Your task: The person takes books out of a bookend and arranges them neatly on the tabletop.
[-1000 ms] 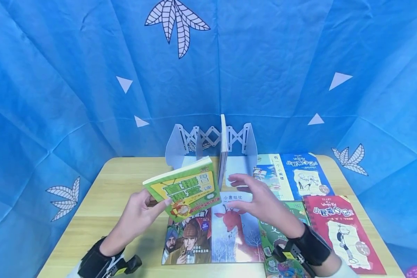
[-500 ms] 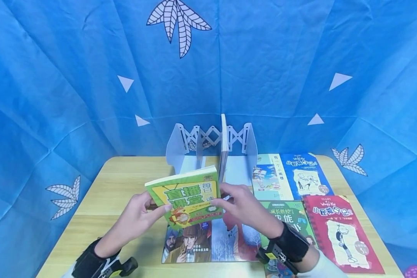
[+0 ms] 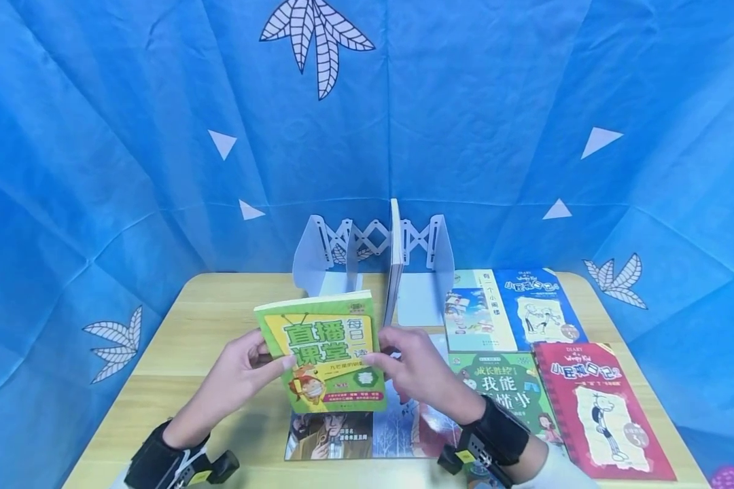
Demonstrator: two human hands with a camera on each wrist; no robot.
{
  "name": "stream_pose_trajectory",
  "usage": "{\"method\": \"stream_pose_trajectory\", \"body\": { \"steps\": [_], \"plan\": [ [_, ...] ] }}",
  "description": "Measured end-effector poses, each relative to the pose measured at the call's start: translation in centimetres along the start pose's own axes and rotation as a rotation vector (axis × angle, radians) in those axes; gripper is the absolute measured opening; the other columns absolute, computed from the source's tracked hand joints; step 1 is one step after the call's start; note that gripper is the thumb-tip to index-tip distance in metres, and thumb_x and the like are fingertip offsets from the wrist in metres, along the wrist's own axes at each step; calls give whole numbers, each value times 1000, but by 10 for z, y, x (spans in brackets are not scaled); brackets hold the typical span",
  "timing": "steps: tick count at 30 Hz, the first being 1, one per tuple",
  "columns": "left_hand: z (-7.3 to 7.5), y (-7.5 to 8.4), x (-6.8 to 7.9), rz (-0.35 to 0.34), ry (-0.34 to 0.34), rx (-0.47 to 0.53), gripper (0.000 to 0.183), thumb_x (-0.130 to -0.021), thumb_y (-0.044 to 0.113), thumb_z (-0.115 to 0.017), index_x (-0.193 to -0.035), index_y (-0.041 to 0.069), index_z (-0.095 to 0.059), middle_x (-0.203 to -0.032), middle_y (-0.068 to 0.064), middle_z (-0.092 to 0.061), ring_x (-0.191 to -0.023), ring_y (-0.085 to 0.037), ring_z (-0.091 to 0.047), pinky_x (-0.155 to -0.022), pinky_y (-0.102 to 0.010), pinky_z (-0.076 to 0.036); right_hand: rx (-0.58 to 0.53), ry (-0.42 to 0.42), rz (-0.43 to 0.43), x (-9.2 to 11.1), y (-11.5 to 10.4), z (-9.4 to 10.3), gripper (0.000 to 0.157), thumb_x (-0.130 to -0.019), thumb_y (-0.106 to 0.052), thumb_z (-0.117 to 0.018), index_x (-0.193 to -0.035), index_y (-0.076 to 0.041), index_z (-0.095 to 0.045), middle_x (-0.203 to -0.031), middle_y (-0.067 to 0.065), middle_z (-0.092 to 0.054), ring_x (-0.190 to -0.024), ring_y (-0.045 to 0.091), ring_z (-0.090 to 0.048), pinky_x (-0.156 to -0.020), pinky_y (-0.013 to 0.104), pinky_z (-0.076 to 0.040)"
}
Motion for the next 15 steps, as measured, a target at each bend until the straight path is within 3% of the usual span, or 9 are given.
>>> {"method": "stream_pose_trajectory", "body": {
  "steps": [3, 11, 15],
  "plan": [
    [-1, -4, 2, 10, 33, 51, 49, -94, 20, -76, -138, 6, -60, -119, -15, -78, -96, -17, -77, -82, -25, -65, 0, -4, -53, 0, -1, -1, 4, -96, -15, -72, -96, -12, -70, -86, 0, -75, -60, 3, -56, -53, 22, -52],
    [1, -13, 5, 48, 71, 115, 50, -90, 21, -81, -135, 9, -62, -119, -15, -78, -95, -17, -78, -83, -27, -66, -114, -35, -91, -5, -5, -5, 30, -99, -18, -70, -125, -5, -69, -104, 10, -80, -76, 7, -73, -65, 28, -64],
    [2, -15, 8, 60, 69, 115, 51, -90, 24, -82, -135, 10, -63, -117, -15, -78, -93, -16, -79, -82, -27, -66, -132, -37, -95, -7, -4, -9, 26, -98, -16, -70, -122, -5, -70, -97, 10, -79, -68, 9, -72, -59, 32, -64]
  ]
}}
Point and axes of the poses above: each hand's wrist, its own x-axis away from the middle knuckle, its own z-axis out of the back of the hand, y = z × x, the point moved 2 cm from there along -x, towards the middle knuckle
